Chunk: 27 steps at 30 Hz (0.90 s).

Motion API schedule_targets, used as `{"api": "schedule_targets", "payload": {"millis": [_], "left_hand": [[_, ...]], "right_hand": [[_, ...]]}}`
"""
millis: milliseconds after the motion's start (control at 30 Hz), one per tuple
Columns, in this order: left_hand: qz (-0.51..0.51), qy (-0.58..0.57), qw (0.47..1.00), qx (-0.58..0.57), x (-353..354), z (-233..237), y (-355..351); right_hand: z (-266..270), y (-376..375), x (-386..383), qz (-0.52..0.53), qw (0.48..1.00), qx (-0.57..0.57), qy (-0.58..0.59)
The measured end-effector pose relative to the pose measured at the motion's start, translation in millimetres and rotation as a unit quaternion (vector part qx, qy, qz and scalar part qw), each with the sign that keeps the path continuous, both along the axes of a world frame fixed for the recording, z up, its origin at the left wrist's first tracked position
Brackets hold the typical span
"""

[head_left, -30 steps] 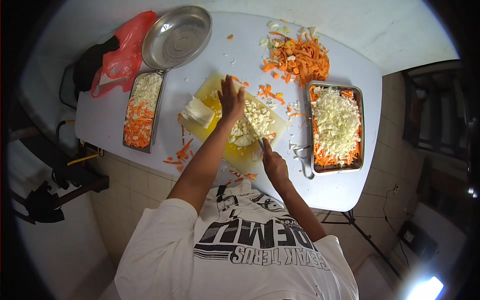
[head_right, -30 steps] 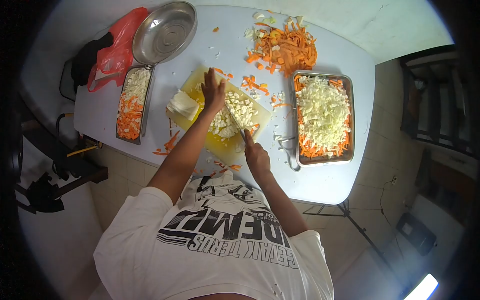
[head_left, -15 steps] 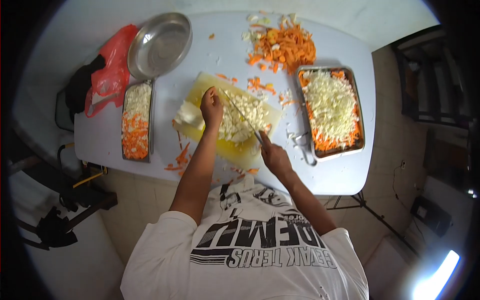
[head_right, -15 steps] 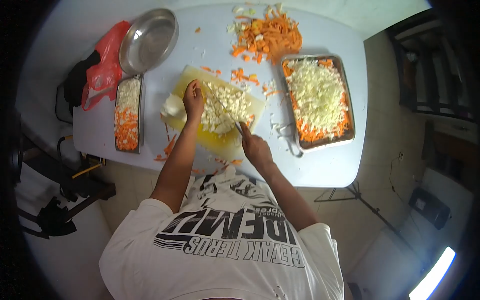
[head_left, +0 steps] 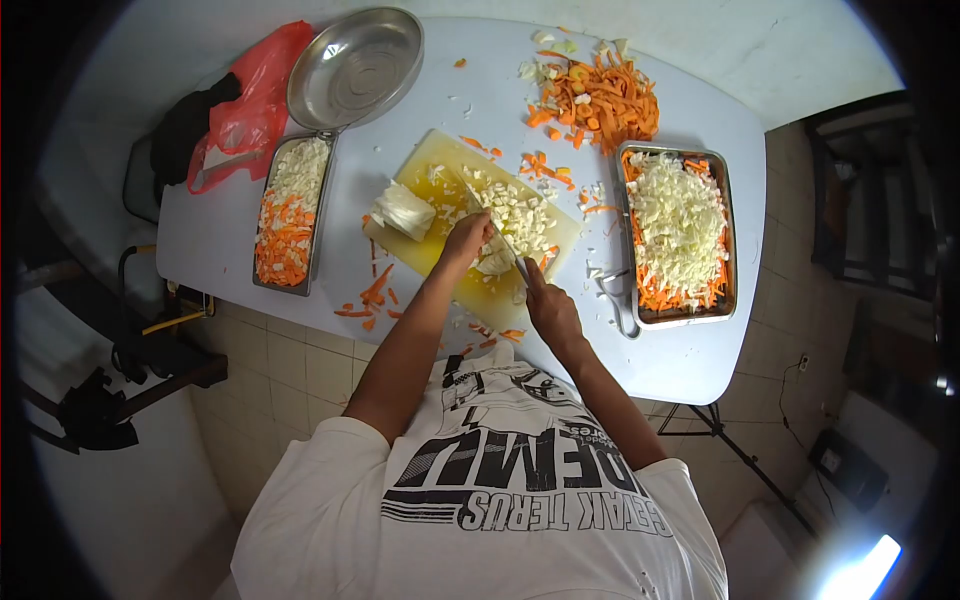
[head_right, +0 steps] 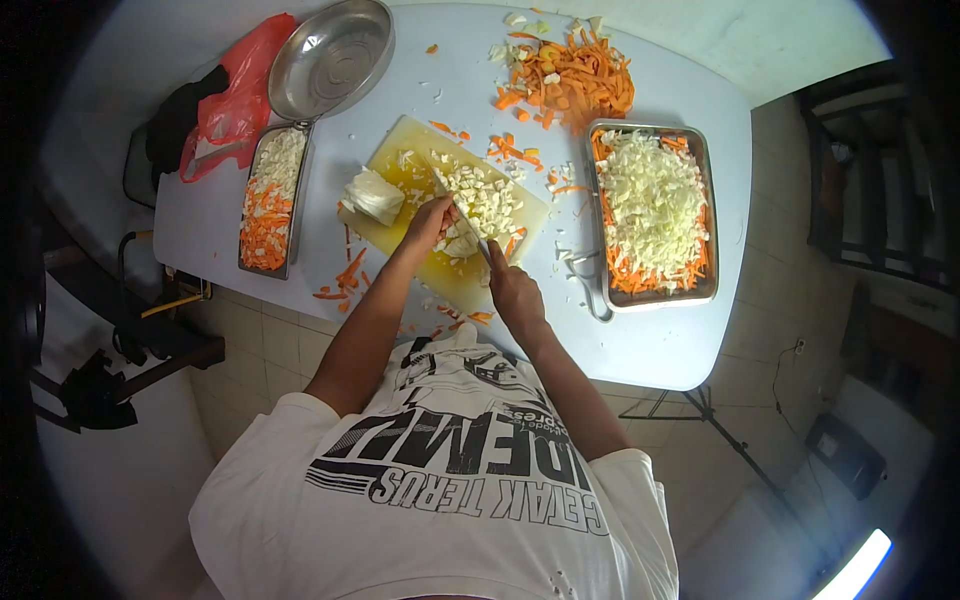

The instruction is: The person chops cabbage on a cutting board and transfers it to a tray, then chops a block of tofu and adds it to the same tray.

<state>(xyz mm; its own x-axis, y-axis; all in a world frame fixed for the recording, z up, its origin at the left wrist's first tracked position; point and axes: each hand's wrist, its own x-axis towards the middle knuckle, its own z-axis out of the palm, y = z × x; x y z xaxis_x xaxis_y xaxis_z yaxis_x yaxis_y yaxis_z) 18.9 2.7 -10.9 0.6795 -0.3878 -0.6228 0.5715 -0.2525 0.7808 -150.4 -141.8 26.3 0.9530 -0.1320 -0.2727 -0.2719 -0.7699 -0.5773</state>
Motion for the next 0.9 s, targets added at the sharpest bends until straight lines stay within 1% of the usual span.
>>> {"api": "schedule_targets", "payload": {"millis": [100, 200, 300, 367, 400, 467, 500, 567, 600, 700, 767, 900], "left_hand": [[-0.029, -0.056, 0.996, 0.068, -2.3, -5.0, -4.2], [-0.036, -0.066, 0.995, 0.062, -1.7, -6.7, -2.8], [-0.013, 0.005, 1.0, 0.028, 1.9, -5.4, -3.0], [-0.004, 0.01, 0.999, 0.039, 2.1, -6.1, -6.3], [-0.001, 0.012, 0.999, 0.045, 2.7, -3.3, -6.6], [-0.026, 0.05, 0.997, 0.051, 7.3, 4.1, -2.0], [-0.038, 0.067, 0.996, 0.053, 11.1, 6.6, -2.0], [-0.026, -0.004, 0.997, 0.066, 3.5, 7.0, -4.9], [-0.021, -0.043, 0.996, 0.069, 2.0, 10.5, -10.2], [-0.006, -0.091, 0.993, 0.081, -5.8, 17.0, -13.5], [-0.008, -0.096, 0.993, 0.068, -5.2, 6.3, -14.2], [-0.009, -0.086, 0.994, 0.068, -6.9, 6.0, -15.0]], "right_hand": [[-12.1, 2.9, -2.4, 0.004, 0.999, -0.003, -0.032], [-21.8, 7.0, -6.5, 0.003, 0.998, -0.008, -0.068], [-26.4, 12.3, -5.8, -0.003, 0.995, -0.005, -0.097], [-29.2, 15.0, -6.1, -0.002, 0.993, -0.001, -0.121], [-29.8, 16.5, -4.4, -0.006, 0.996, -0.001, -0.094], [-30.1, 16.5, -2.3, -0.016, 0.999, -0.006, -0.042], [-29.0, 14.0, 0.5, -0.011, 0.999, 0.006, -0.036], [-24.9, 9.2, 0.9, -0.007, 0.999, 0.027, -0.023], [-18.7, 5.4, 3.4, -0.004, 1.0, 0.02, -0.018], [-4.8, 2.6, 0.3, -0.008, 1.0, 0.011, -0.008], [-3.3, 3.0, -3.9, -0.016, 1.0, 0.021, -0.008], [-2.8, 2.6, -5.1, -0.021, 1.0, 0.01, 0.0]]}}
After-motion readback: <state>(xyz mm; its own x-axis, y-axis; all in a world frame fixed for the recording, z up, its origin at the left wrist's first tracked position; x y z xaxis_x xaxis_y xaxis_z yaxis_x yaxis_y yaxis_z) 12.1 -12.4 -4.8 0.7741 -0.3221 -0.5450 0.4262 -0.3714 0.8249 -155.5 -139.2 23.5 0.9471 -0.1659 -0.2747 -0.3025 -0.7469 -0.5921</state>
